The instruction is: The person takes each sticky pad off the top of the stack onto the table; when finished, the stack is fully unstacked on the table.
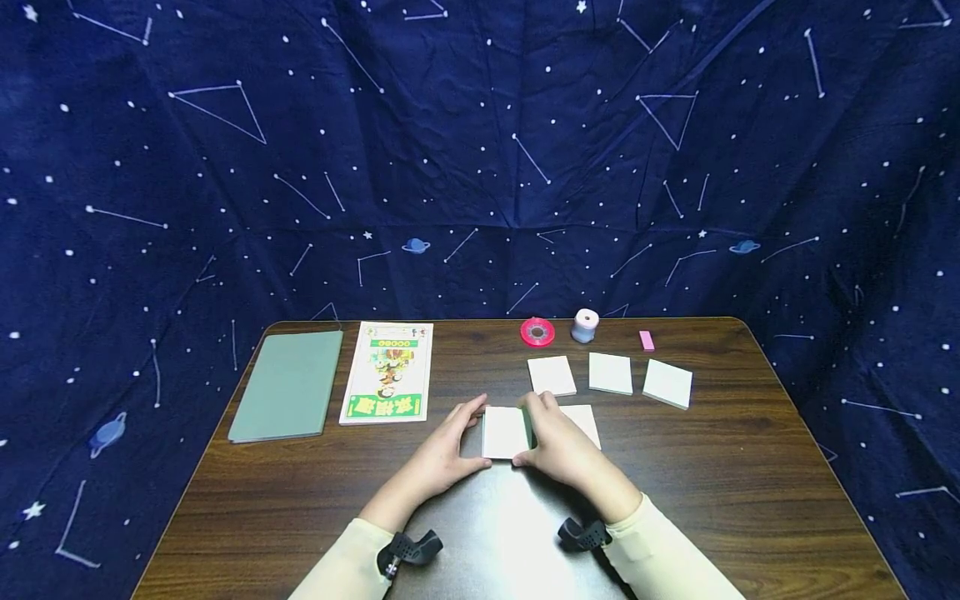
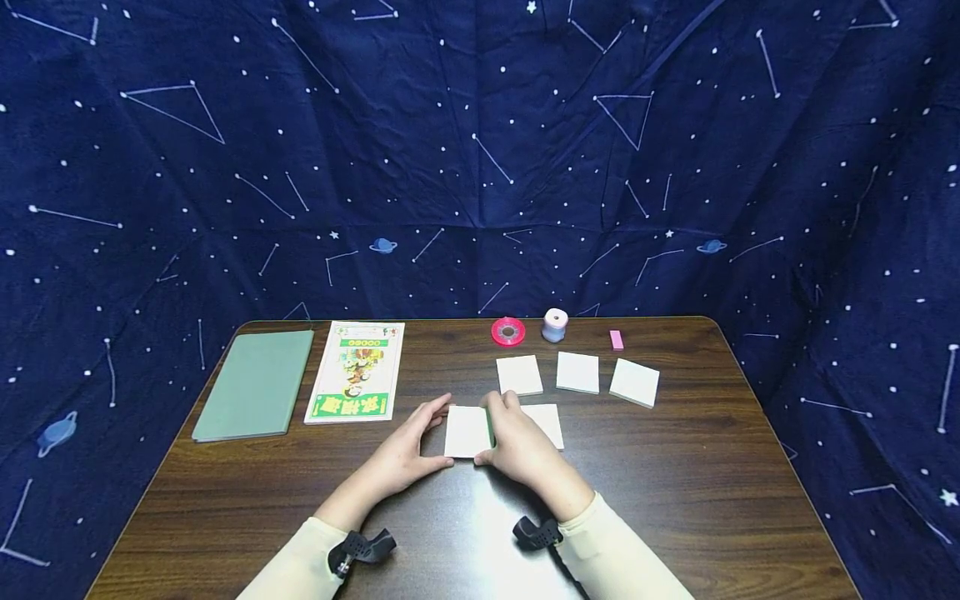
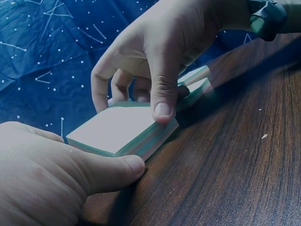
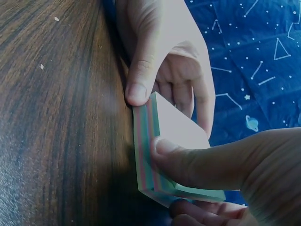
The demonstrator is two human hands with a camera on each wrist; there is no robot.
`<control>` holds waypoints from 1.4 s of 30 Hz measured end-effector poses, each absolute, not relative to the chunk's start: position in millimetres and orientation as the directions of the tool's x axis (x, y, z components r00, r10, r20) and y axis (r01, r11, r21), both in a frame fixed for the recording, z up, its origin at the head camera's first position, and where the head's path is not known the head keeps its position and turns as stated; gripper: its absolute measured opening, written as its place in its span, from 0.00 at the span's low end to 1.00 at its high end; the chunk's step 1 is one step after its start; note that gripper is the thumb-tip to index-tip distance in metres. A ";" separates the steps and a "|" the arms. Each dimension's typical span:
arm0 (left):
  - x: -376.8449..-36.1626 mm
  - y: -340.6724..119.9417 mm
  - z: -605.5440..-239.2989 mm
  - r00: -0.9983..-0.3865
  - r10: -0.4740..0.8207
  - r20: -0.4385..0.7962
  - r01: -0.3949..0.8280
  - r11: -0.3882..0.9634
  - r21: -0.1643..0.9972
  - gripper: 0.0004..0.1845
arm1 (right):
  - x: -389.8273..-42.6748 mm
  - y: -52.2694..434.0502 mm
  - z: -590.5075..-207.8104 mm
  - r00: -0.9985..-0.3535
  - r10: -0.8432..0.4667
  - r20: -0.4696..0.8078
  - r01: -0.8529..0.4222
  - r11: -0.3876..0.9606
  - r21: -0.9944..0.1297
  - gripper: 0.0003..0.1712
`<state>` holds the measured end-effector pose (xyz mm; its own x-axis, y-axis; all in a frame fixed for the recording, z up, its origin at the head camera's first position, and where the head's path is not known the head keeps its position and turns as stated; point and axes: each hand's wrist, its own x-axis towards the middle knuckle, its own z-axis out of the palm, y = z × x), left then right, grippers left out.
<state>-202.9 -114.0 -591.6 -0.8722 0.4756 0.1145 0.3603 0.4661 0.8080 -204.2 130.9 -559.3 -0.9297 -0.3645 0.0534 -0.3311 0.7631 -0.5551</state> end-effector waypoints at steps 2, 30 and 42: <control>-203.0 -113.9 -590.6 -0.873 0.473 0.121 0.363 0.463 0.809 0.55 | -205.1 130.8 -557.9 -0.934 -0.353 0.061 -0.326 0.767 -0.552 0.48; -203.3 -112.6 -592.2 -0.866 0.482 0.129 0.369 0.444 0.816 0.52 | -187.0 192.3 -544.9 -0.983 -0.139 0.122 -0.154 0.250 -0.956 0.13; -201.7 -116.6 -589.8 -0.871 0.476 0.123 0.374 0.478 0.795 0.50 | -169.5 261.5 -577.2 -0.986 0.096 0.138 -0.130 0.094 -0.987 0.27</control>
<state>-201.7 -116.6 -589.8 -0.8709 0.4758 0.1232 0.3736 0.4779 0.7950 -169.5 261.5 -577.2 -0.9857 0.0956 0.1385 -0.1296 0.0938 -0.9871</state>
